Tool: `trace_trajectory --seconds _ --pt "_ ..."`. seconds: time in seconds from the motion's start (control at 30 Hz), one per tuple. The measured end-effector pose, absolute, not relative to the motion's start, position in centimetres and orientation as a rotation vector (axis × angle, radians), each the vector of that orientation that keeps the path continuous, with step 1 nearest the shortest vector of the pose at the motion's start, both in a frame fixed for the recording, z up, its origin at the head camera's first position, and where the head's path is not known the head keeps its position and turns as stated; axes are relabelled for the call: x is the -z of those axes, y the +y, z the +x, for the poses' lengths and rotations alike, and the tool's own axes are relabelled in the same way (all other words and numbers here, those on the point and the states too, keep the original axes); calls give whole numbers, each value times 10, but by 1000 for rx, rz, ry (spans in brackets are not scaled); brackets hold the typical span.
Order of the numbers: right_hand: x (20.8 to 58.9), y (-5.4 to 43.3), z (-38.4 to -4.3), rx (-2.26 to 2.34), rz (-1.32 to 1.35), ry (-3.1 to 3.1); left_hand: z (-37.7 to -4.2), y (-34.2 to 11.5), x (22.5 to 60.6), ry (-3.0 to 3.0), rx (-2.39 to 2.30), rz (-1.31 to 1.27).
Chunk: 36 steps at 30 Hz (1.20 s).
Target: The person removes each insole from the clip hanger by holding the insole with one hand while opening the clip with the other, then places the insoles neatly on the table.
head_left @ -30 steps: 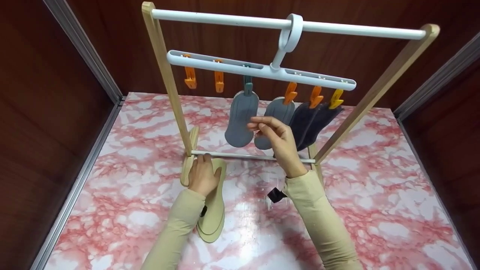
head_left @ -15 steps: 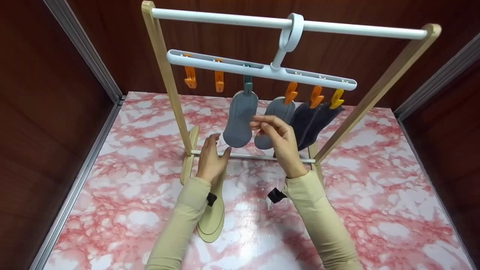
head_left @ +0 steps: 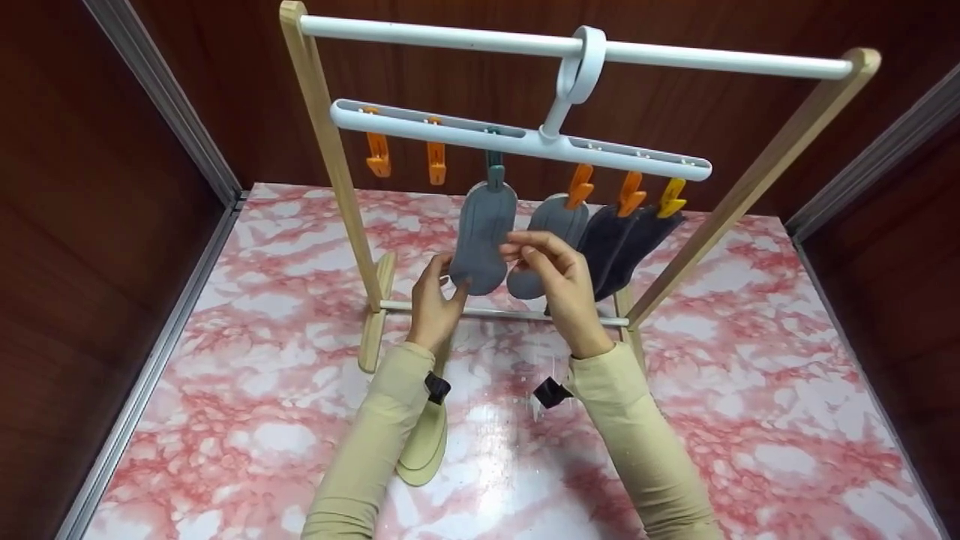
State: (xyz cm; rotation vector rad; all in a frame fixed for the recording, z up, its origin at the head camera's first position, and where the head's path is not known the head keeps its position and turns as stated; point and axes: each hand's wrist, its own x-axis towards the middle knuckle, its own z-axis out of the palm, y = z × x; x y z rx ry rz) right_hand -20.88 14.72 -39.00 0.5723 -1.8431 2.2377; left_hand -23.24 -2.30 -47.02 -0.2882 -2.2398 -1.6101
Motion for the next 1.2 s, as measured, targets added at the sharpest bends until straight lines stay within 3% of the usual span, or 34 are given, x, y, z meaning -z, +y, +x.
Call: trace_trajectory --seconds 0.33,0.67,1.2 --pt "385 145 -207 -2228 578 -1771 -229 -21 470 -2261 1625 -298" --pt "371 132 -203 -1935 635 -1732 -225 -24 470 -2258 1647 -346" --pt "347 116 -223 -1821 662 -1766 -225 -24 472 -2282 1579 -355"
